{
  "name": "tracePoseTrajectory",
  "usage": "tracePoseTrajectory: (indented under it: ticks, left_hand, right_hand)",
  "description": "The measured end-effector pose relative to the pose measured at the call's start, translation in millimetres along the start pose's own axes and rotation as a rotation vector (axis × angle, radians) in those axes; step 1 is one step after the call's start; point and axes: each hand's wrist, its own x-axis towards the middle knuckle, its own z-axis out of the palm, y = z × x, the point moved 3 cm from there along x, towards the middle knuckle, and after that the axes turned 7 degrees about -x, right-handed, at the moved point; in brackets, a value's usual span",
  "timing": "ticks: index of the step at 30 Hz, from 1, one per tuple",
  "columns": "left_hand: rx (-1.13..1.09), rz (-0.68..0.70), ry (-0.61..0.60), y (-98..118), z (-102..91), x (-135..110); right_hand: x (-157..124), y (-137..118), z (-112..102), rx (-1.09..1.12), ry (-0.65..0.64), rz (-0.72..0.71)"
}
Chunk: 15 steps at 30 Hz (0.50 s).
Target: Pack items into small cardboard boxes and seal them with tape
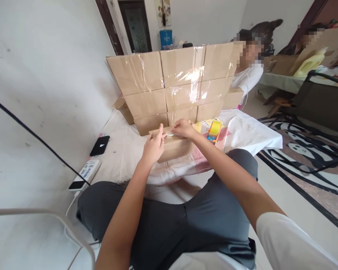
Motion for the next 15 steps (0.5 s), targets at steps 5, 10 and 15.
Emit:
tracePoseTrajectory:
  ticks: [5,10,15]
  left_hand:
    - [0.126,0.097,-0.018,9,-1.9,-7]
    - [0.289,0.119,-0.022,24,-1.7,2]
    - [0.298,0.122,-0.177,34,11.8,15]
  right_hand:
    - [7,-3,15,-0.391,0.004,0.078]
    - [10,4,9,-0.369,0.023,0.294]
    - [30,46,-24,-0.236,0.057,0.162]
